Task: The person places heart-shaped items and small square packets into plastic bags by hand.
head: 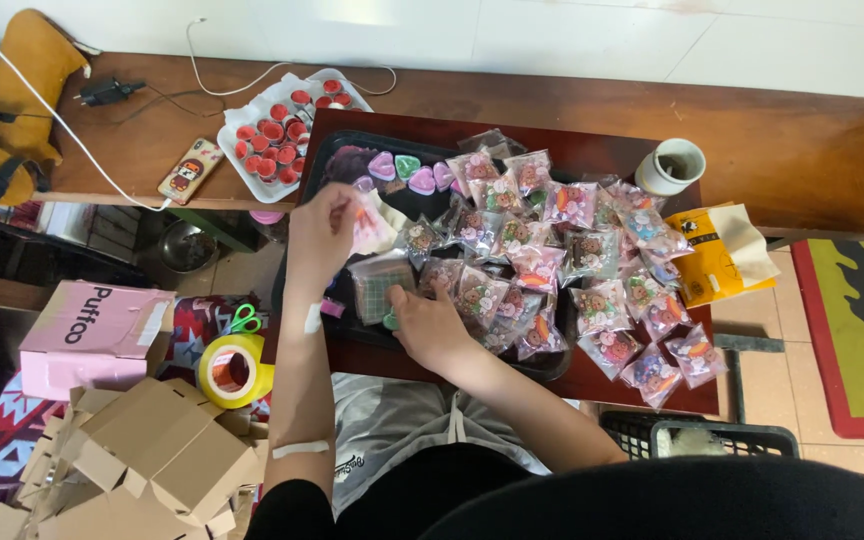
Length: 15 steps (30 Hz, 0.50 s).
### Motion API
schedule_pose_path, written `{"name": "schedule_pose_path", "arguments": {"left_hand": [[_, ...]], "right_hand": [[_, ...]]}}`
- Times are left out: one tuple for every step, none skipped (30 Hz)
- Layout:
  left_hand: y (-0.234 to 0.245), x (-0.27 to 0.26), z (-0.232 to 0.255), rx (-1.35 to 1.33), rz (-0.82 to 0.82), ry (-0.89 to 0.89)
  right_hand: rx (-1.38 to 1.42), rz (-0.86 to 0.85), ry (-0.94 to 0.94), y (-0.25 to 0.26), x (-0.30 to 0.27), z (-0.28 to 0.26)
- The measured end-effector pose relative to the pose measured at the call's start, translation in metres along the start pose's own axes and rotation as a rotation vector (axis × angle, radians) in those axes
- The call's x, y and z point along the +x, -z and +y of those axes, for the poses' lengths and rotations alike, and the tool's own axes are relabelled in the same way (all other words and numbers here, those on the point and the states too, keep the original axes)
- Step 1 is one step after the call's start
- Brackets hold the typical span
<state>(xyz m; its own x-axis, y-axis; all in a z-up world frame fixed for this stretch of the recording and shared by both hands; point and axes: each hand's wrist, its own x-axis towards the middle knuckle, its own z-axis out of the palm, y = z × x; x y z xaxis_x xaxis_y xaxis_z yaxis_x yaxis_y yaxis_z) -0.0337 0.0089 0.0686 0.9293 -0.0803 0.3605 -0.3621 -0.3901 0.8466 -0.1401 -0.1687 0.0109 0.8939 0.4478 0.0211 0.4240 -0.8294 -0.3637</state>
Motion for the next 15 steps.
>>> {"name": "schedule_pose_path", "arguments": {"left_hand": [[-0.001, 0.003, -0.001, 0.000, -0.001, -0.001], [-0.003, 0.007, -0.002, 0.018, 0.014, -0.028], [-0.005, 0.010, -0.003, 0.036, 0.029, -0.055], [-0.006, 0.011, -0.005, 0.035, 0.027, -0.054], [-0.006, 0.011, -0.007, 0.123, 0.062, -0.105], [-0.006, 0.014, -0.009, 0.211, 0.099, -0.159], [-0.002, 0.019, 0.002, 0.212, 0.100, -0.160], [0.003, 0.024, 0.013, 0.182, 0.244, -0.084], [0.009, 0.029, 0.024, 0.151, 0.386, -0.007], [0.010, 0.034, 0.022, 0.150, 0.387, -0.017], [0.011, 0.039, 0.020, -0.003, 0.333, -0.021], [0.013, 0.043, 0.018, -0.155, 0.282, -0.022], [0.005, 0.047, 0.019, -0.157, 0.287, -0.029], [-0.003, 0.046, 0.019, -0.213, 0.182, -0.068], [-0.012, 0.046, 0.019, -0.268, 0.076, -0.105]], "right_hand": [[0.000, 0.001, -0.001, 0.001, 0.000, 0.001], [0.008, -0.003, 0.013, 0.002, -0.001, 0.003], [0.017, -0.007, 0.027, 0.002, -0.001, 0.004], [0.018, -0.008, 0.025, 0.003, -0.002, 0.004], [0.033, 0.004, 0.032, 0.004, -0.004, 0.005], [0.047, 0.018, 0.043, 0.005, -0.003, 0.005], [0.046, 0.019, 0.044, 0.006, -0.003, 0.004], [0.030, 0.034, 0.041, 0.006, -0.004, 0.002], [0.014, 0.050, 0.038, 0.007, -0.005, -0.001], [0.011, 0.059, 0.038, 0.008, -0.006, -0.004], [-0.007, 0.011, 0.010, 0.009, -0.006, -0.006], [-0.028, -0.042, -0.014, 0.010, -0.007, -0.008], [-0.035, -0.036, -0.010, 0.013, -0.006, -0.005], [0.043, 0.076, 0.072, 0.014, -0.009, -0.003], [0.121, 0.188, 0.154, 0.016, -0.012, -0.002]]}}
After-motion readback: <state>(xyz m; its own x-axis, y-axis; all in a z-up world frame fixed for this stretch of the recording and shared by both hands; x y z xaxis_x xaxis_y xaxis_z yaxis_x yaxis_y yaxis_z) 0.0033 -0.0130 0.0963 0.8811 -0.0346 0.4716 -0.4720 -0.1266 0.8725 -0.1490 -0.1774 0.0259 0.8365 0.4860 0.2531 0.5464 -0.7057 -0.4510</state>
